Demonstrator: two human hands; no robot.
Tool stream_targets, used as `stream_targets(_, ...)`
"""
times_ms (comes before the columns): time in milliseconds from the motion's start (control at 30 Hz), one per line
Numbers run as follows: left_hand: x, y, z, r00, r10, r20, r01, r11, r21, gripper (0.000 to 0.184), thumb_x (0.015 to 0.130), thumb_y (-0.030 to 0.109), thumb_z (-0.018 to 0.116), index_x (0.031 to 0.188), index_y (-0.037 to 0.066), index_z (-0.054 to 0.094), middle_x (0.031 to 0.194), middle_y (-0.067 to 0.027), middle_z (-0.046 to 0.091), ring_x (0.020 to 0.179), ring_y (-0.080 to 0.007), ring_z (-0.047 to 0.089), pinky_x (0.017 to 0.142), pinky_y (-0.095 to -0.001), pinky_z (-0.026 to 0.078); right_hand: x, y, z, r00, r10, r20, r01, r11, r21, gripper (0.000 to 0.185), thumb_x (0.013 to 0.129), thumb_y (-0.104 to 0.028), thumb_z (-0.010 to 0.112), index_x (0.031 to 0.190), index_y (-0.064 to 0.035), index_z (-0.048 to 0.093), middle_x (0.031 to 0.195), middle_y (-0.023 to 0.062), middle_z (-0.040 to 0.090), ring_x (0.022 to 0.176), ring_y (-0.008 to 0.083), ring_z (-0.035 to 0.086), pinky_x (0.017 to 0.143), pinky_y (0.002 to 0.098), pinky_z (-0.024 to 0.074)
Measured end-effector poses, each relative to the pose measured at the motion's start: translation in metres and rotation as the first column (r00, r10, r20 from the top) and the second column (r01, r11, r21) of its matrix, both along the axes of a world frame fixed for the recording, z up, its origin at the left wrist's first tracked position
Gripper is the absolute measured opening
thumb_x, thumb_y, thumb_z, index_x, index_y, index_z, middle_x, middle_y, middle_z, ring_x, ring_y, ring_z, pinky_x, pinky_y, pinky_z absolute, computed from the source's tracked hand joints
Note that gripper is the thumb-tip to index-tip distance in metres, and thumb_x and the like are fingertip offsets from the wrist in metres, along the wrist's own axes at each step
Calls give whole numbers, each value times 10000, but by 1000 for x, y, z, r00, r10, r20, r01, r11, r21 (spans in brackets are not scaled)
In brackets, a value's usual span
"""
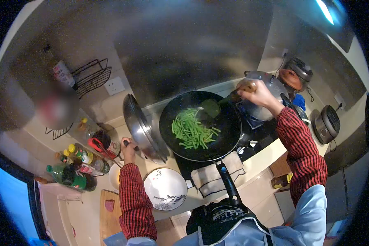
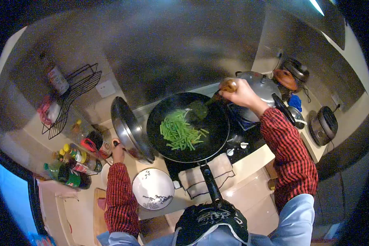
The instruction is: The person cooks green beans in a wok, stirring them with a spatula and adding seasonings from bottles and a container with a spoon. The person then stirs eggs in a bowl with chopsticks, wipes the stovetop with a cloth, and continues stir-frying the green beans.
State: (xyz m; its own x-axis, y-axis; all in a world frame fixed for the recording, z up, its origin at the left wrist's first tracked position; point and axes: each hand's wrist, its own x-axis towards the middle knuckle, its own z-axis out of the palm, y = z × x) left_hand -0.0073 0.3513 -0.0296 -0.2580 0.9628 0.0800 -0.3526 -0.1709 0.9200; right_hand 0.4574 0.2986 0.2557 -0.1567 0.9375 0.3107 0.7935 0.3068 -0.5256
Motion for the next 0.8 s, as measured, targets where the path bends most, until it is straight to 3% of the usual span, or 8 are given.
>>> stream_targets(133, -3, 2, -2, 741, 110, -663, -271, 952, -145, 250, 657, -77, 506, 858, 63, 457, 794, -33, 470, 762, -144, 467, 689, -257, 398, -31, 16, -27, 993, 104, -49, -104, 995, 3, 225, 719, -193, 631, 867, -26, 597, 836, 113, 620, 754, 171, 589, 697, 309, 458)
stream_targets(200, -4, -14, 6, 884, 218, -413, -219, 975, 46, 310, 658, -53, 522, 943, 46, 449, 825, -55, 468, 779, -155, 459, 695, -275, 395, -55, 4, -27, 892, 449, 46, -451, 888, 89, 168, 704, -96, 627, 849, -18, 591, 790, 108, 587, 721, 217, 570, 654, 312, 454)
stream_targets(367, -55, -65, 83, 386, 802, -455, -641, 588, 493, 374, 641, -36, 513, 1006, -2, 440, 893, -102, 475, 806, -199, 466, 762, -287, 376, -78, -66, 23, 642, 658, 394, -656, 737, -162, 239, 611, -61, 599, 846, -101, 581, 764, 83, 514, 609, 277, 539, 508, 358, 442)
stream_targets(400, -72, -74, 101, 93, 862, -498, -674, 423, 605, 363, 655, -43, 507, 1010, -27, 429, 919, -119, 461, 832, -222, 455, 780, -303, 370, -78, -79, 37, 653, 651, 387, -655, 742, -143, 229, 609, -65, 607, 833, -108, 586, 753, 75, 518, 598, 274, 539, 504, 356, 442)
stream_targets(500, -130, -74, 121, 234, 917, -322, -813, 367, 452, 390, 676, 3, 541, 1036, -60, 406, 986, -152, 411, 925, -264, 433, 821, -338, 360, -83, -105, 74, 650, 624, 433, -609, 769, -195, 194, 627, -70, 616, 815, -108, 592, 736, 78, 521, 603, 275, 541, 502, 355, 445)
stream_targets(567, -179, -66, 109, 109, 812, -573, -792, 420, 444, 385, 705, 45, 572, 1039, -61, 413, 1003, -149, 444, 949, -237, 457, 840, -322, 365, -84, -112, 79, 682, 646, 344, -600, 763, -241, 164, 649, -74, 622, 810, -94, 599, 711, 91, 521, 602, 268, 546, 508, 340, 448)
stream_targets(733, -228, -36, 103, 734, 402, -547, -485, 875, -9, 436, 670, 36, 643, 1052, -22, 441, 980, -85, 538, 850, -170, 530, 761, -290, 424, -74, -84, 16, 830, 532, 171, -519, 847, -116, 178, 653, -85, 634, 817, -34, 587, 729, 116, 547, 662, 275, 555, 585, 335, 456)
stream_targets(800, -240, -22, 86, 735, 383, -559, -495, 867, -58, 499, 660, 34, 661, 1098, -12, 425, 983, -78, 546, 849, -170, 533, 773, -287, 420, -64, -79, 14, 907, 392, 152, -393, 919, -26, 174, 656, -79, 632, 812, -20, 580, 762, 128, 564, 697, 280, 557, 618, 330, 457)
